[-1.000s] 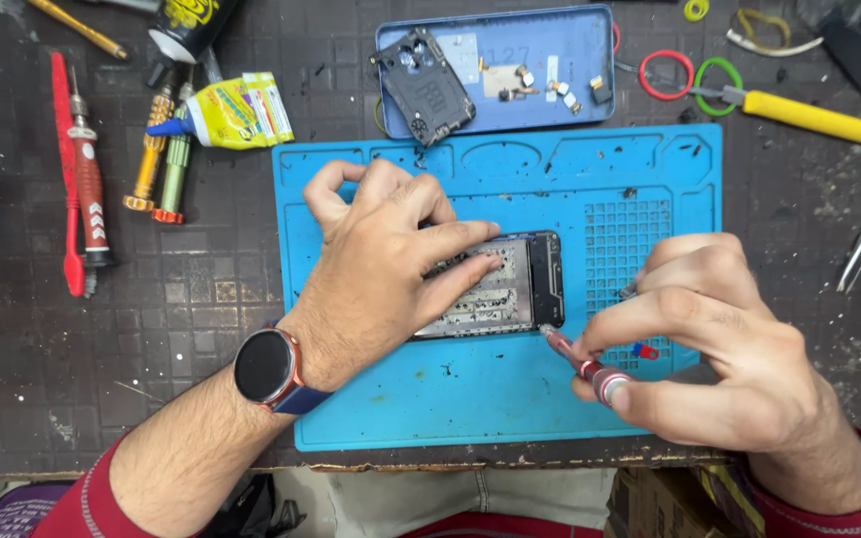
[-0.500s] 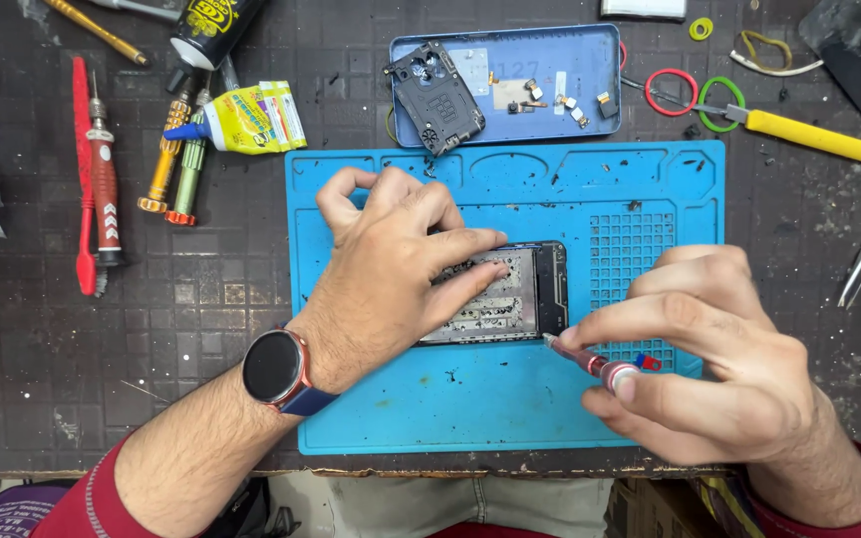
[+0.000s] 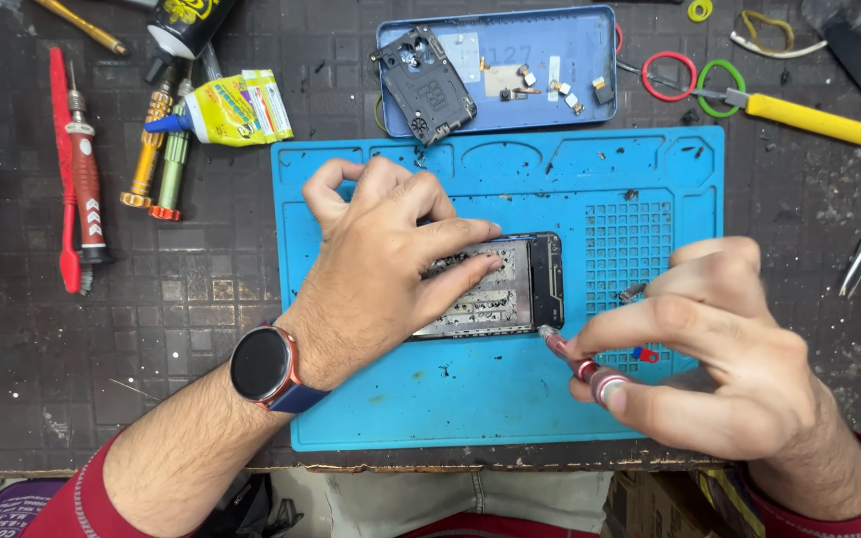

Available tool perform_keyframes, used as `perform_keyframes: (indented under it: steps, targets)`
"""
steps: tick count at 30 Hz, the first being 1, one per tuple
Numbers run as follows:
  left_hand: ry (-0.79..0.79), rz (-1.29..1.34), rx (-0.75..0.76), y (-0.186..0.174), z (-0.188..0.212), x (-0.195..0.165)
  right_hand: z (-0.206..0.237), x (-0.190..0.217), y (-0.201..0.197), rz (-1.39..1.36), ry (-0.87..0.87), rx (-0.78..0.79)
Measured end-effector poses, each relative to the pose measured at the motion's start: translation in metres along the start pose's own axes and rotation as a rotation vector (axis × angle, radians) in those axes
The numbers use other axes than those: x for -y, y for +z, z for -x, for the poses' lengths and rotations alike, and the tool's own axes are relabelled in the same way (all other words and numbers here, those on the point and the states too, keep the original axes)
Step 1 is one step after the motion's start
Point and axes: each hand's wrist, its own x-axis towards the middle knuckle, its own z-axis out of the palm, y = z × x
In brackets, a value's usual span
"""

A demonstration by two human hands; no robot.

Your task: The person disassembles a smartphone on a blue repair mat, lifting the mid-frame off the display assembly and setting it aside. They then use a precision screwdriver to remove screws from the phone chassis and pry at internal components with a yellow pry tool, working on the exposed internals.

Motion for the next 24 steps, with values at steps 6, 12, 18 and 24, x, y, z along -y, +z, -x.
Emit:
perform_keyframes:
  steps: [6, 12, 18, 24]
  targets:
    - [0.015, 0.000, -0.015, 0.0018, -0.0012, 0.0004, -0.0026, -0.0002, -0.0010, 0.007, 0.012, -0.009]
    - [-0.003, 0.002, 0.000, 0.0014, -0.0001, 0.0003, -0.0052, 0.0007, -0.0012, 0.016, 0.012, -0.004]
    - [0.018, -0.001, -0.022, 0.0017, -0.0006, 0.0010, -0.0041, 0.0004, 0.0008, 0.055, 0.069, 0.021]
    - [0.017, 0.000, -0.011, 0.0015, -0.0001, 0.0007, -0.0014, 0.0027, -0.0007, 0.044, 0.050, -0.017]
